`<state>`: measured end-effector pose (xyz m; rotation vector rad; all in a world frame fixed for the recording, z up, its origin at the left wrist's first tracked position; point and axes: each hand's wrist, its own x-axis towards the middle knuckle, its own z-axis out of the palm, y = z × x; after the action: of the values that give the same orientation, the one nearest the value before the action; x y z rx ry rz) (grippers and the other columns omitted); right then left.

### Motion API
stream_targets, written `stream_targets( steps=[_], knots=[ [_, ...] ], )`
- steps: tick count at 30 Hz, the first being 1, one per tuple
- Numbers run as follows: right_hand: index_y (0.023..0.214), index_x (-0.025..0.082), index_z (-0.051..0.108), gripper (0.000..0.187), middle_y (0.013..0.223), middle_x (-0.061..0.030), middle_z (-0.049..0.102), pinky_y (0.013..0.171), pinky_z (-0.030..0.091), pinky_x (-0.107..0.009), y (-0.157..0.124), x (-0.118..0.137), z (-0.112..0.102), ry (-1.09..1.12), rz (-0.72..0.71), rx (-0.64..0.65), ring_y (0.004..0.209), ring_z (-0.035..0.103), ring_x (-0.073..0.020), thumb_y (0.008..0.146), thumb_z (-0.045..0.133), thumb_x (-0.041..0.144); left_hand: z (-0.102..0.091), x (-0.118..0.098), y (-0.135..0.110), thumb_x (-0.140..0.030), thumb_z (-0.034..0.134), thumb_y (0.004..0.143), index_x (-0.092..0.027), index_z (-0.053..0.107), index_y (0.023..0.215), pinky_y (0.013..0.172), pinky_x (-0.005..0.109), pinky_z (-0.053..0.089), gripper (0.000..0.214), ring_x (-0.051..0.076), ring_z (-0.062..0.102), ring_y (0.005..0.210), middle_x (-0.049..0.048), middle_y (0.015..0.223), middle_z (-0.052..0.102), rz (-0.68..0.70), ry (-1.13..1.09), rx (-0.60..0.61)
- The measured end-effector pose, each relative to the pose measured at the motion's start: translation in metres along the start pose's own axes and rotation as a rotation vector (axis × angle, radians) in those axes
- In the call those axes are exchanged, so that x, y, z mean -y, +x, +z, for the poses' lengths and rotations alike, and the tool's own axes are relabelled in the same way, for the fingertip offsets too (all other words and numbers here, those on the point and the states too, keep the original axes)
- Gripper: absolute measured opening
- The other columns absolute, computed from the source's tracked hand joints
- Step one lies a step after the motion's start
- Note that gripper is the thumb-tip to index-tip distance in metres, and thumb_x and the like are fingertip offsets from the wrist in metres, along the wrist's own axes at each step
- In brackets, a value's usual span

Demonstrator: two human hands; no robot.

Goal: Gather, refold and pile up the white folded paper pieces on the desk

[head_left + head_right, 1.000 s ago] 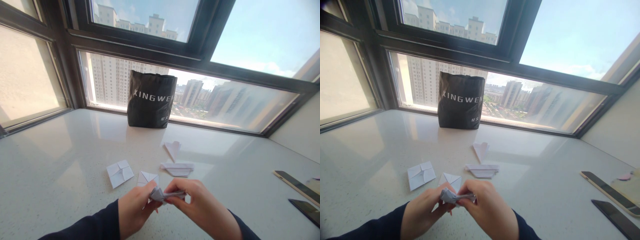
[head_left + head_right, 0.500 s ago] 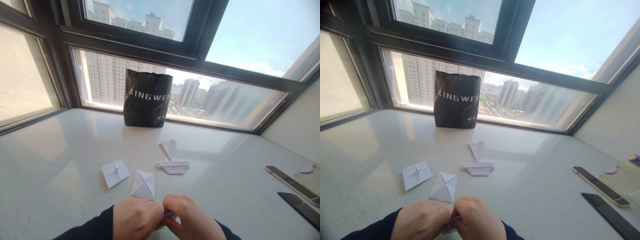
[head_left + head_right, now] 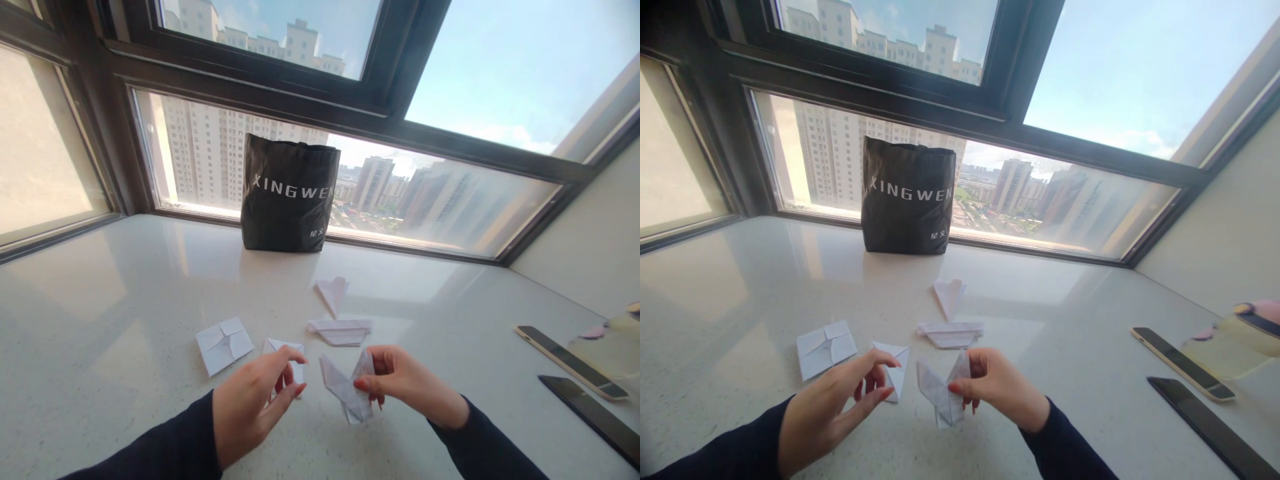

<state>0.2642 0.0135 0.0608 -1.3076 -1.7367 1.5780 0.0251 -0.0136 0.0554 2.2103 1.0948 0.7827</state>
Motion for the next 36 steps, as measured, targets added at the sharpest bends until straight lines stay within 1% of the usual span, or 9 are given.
stream_targets(
  steps=[3,5,8,15,22,24,28,32,36],
  knots=[
    [0.067,0.011,0.058,0.029,0.054,0.0001,0.058,0.042,0.036,-0.019,0.004,-0.009,-0.023,-0.065,0.053,-0.073,0.044,0.05,-0.0075,0.061,0.067,0.038,-0.002,0.01,0.004,-0.02,0.038,0.081,-0.018,0.049,0.094,0.059,0.022,0.037,0.017,0.013,0.049,0.06,0.0002,0.07,0.055,-0.012,0.128,0.009],
    [0.066,0.011,0.057,0.028,0.054,0.0004,0.058,0.042,0.035,-0.019,0.009,-0.015,-0.028,-0.103,0.076,-0.106,0.043,0.049,-0.0075,0.06,0.068,0.036,0.0,0.016,0.005,-0.019,0.038,0.08,-0.018,0.053,0.085,0.06,0.023,0.037,0.016,0.014,0.05,0.063,0.0015,0.07,0.056,-0.003,0.196,0.046],
    [0.064,0.011,0.055,0.026,0.053,0.0013,0.056,0.041,0.034,-0.019,0.015,-0.021,-0.026,-0.134,0.082,-0.156,0.043,0.047,-0.0077,0.058,0.068,0.034,-0.003,0.025,0.008,-0.018,0.038,0.079,-0.018,0.055,0.08,0.062,0.024,0.038,0.017,0.015,0.051,0.067,0.0028,0.072,0.057,-0.02,0.27,0.055],
    [0.064,0.014,0.052,0.025,0.056,0.0007,0.056,0.046,0.037,-0.023,0.018,-0.029,-0.021,-0.186,0.034,-0.173,0.049,0.049,-0.0106,0.062,0.062,0.037,-0.031,0.044,0.022,-0.021,0.036,0.08,-0.016,0.056,0.082,0.067,0.029,0.039,0.02,0.016,0.049,0.062,0.0025,0.066,0.053,-0.059,0.384,-0.068],
    [0.059,0.017,0.049,0.017,0.06,0.0007,0.051,0.054,0.037,-0.026,0.016,-0.031,-0.023,-0.709,-0.007,-0.426,0.057,0.047,-0.0141,0.061,0.06,0.03,-0.033,0.051,0.023,-0.019,0.039,0.079,-0.015,0.056,0.084,0.066,0.03,0.039,0.018,0.017,0.049,0.062,0.0028,0.067,0.052,-0.084,0.414,0.001],
    [0.064,0.018,0.049,0.017,0.059,0.002,0.05,0.053,0.037,-0.025,0.015,-0.03,-0.022,-0.706,0.013,-0.462,0.055,0.047,-0.0133,0.059,0.061,0.029,-0.034,0.051,0.023,-0.019,0.039,0.079,-0.014,0.056,0.085,0.066,0.03,0.039,0.018,0.017,0.049,0.063,0.0029,0.067,0.053,-0.087,0.421,-0.002],
    [0.077,0.019,0.043,0.03,0.055,0.0066,0.046,0.049,0.036,-0.024,0.014,-0.035,-0.021,-0.575,0.013,-0.513,0.049,0.044,-0.0114,0.057,0.063,0.03,-0.037,0.051,0.023,-0.02,0.039,0.079,-0.014,0.056,0.085,0.067,0.03,0.039,0.019,0.016,0.049,0.063,0.0027,0.067,0.053,-0.087,0.433,-0.016],
    [0.078,0.02,0.039,0.036,0.054,0.008,0.045,0.047,0.036,-0.024,0.015,-0.043,-0.024,-0.476,-0.036,-0.524,0.047,0.042,-0.0101,0.056,0.064,0.032,-0.041,0.054,0.026,-0.022,0.04,0.079,-0.015,0.057,0.084,0.069,0.031,0.039,0.02,0.018,0.05,0.067,0.0039,0.07,0.055,-0.092,0.449,-0.025],
    [0.074,0.02,0.039,0.032,0.055,0.0065,0.046,0.047,0.038,-0.024,0.012,-0.041,-0.033,-0.441,-0.081,-0.49,0.049,0.043,-0.0104,0.059,0.063,0.036,-0.053,0.063,0.027,-0.028,0.04,0.079,-0.014,0.058,0.089,0.075,0.035,0.037,0.026,0.022,0.052,0.078,0.0088,0.086,0.057,-0.148,0.536,-0.018]
  ],
)
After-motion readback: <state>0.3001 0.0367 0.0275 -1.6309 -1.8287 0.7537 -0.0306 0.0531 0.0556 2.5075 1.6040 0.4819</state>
